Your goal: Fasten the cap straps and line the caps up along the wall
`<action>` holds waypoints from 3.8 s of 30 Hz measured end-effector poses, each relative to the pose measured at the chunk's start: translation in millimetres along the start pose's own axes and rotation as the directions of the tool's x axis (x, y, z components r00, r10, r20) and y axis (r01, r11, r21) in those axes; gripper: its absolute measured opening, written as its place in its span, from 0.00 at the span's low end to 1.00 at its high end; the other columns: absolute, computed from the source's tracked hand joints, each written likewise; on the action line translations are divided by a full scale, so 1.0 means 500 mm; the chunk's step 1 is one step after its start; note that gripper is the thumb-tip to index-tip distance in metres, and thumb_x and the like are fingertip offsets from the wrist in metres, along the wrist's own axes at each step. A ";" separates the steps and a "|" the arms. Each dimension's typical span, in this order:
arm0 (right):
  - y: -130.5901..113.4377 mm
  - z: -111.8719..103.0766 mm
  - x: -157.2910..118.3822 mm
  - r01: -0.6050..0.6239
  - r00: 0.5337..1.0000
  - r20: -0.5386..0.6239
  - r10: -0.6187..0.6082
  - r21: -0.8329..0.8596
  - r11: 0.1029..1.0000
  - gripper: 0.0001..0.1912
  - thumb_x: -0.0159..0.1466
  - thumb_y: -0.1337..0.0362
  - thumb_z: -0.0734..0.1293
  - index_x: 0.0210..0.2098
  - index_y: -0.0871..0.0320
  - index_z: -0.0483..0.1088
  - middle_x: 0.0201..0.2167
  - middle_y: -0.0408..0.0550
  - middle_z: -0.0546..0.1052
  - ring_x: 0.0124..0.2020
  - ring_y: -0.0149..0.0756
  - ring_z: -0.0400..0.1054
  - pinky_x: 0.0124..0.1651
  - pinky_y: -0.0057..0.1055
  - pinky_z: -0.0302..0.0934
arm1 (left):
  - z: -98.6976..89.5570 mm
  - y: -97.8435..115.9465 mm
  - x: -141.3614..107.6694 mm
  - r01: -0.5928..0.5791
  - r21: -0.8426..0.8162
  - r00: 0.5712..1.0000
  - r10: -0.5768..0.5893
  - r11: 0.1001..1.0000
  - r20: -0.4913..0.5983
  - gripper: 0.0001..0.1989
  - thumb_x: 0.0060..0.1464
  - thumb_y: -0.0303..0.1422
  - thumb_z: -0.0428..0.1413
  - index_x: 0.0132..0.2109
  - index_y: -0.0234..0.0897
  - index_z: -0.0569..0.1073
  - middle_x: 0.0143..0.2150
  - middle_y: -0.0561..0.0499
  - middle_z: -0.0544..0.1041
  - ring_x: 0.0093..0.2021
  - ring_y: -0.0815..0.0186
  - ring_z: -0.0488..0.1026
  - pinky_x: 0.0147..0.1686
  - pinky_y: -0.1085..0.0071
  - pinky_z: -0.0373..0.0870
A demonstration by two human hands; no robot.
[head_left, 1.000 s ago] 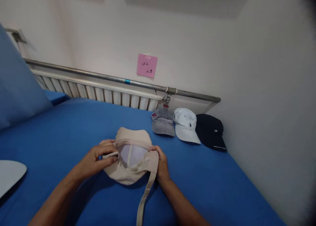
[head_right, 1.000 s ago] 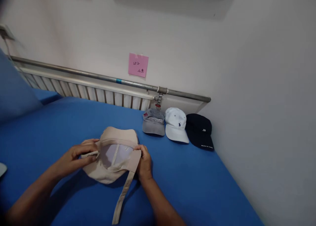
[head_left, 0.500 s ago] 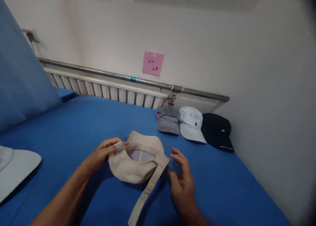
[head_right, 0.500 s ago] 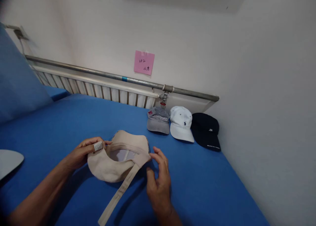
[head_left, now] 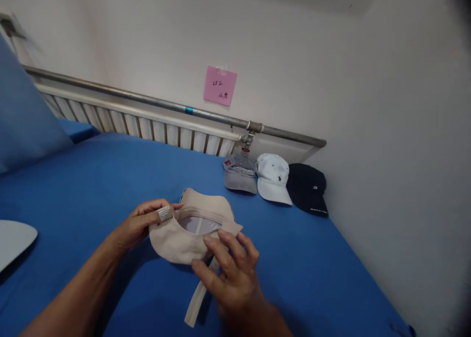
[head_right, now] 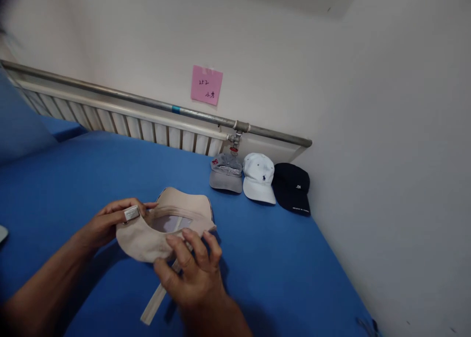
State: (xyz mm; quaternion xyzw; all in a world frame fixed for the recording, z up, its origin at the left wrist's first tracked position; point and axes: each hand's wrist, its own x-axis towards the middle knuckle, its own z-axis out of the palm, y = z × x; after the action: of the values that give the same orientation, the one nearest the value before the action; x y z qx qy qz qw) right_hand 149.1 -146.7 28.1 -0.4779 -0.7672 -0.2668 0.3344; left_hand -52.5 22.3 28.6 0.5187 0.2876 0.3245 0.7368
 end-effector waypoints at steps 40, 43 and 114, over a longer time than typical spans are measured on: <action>0.012 0.063 0.146 -0.712 0.437 0.859 0.268 0.512 -0.481 0.10 0.56 0.58 0.69 0.28 0.59 0.70 0.16 0.34 0.62 0.13 0.19 0.47 0.14 0.19 0.41 | 0.031 -0.030 0.002 0.067 -0.366 0.973 0.020 0.928 0.230 0.11 0.41 0.32 0.69 0.31 0.35 0.75 0.23 0.54 0.77 0.19 0.75 0.71 0.21 0.82 0.65; 0.018 0.065 0.144 -0.687 0.431 0.856 0.284 0.516 -0.511 0.08 0.56 0.60 0.67 0.26 0.59 0.68 0.17 0.34 0.64 0.13 0.18 0.46 0.14 0.19 0.41 | 0.028 -0.033 0.004 0.063 -0.380 0.970 0.033 0.923 0.241 0.12 0.41 0.33 0.69 0.31 0.35 0.75 0.24 0.53 0.79 0.21 0.73 0.73 0.23 0.81 0.67; 0.013 0.043 0.148 -0.855 0.451 0.807 0.381 0.513 -0.074 0.07 0.61 0.63 0.63 0.27 0.58 0.68 0.24 0.41 0.70 0.23 0.26 0.60 0.28 0.24 0.54 | 0.040 -0.025 -0.004 0.013 -0.170 0.998 -0.004 0.985 0.058 0.12 0.40 0.37 0.70 0.28 0.37 0.76 0.24 0.54 0.74 0.23 0.72 0.68 0.24 0.77 0.64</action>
State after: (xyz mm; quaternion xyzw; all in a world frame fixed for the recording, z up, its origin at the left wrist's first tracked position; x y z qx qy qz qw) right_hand 125.7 -87.2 72.0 -0.5469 -0.4867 0.5156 0.4451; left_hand -36.0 6.0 22.8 0.4615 0.2397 0.3298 0.7879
